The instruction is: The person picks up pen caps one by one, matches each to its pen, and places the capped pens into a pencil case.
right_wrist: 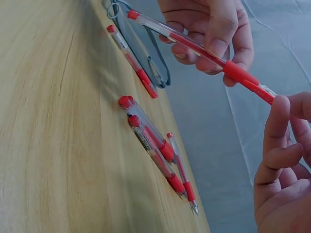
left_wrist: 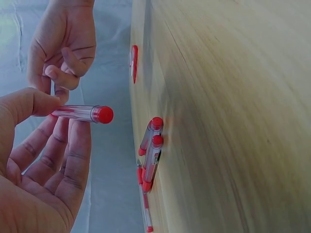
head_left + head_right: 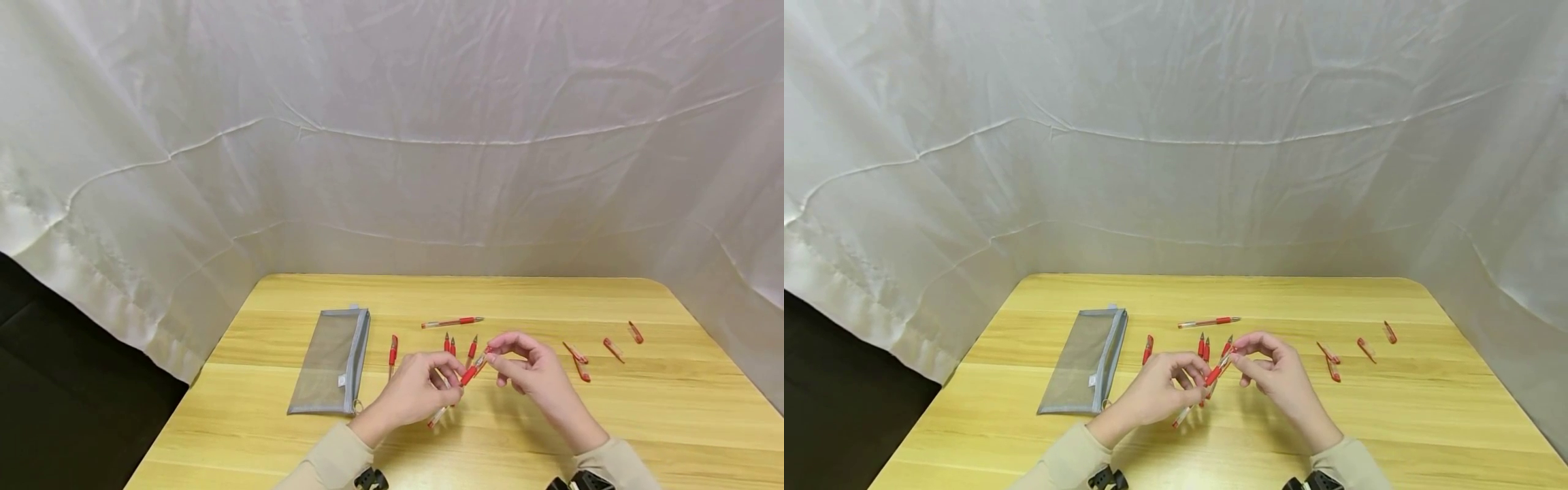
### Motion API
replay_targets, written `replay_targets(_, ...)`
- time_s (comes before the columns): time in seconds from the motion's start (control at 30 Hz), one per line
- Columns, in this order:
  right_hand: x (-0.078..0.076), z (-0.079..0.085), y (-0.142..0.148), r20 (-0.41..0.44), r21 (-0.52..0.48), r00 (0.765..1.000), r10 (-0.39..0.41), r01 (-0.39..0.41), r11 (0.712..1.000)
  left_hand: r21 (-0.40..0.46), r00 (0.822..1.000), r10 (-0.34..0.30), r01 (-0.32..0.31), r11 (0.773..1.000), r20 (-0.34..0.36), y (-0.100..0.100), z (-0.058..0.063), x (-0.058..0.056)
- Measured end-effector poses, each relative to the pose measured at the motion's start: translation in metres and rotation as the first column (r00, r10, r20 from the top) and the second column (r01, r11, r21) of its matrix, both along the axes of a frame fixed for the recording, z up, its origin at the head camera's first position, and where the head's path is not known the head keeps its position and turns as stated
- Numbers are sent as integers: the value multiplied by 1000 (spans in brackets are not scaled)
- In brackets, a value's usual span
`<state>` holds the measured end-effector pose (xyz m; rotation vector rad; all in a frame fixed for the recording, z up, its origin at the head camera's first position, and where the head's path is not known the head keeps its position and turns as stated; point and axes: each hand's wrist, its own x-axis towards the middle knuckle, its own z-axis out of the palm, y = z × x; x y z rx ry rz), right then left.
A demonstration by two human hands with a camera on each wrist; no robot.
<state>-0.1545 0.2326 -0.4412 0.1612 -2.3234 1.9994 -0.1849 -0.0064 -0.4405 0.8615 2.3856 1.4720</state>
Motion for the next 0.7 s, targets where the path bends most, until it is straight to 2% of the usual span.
replay_targets(0.37, -1, -2, -4, -32, 31, 999, -12, 13, 999, 0, 1000, -21, 21, 1000, -21, 1, 1, 0)
replay_targets(0.7, -4, -4, -5, -41, 46, 996, -84, 86, 995, 43, 997, -58, 56, 998, 48, 3, -2, 1)
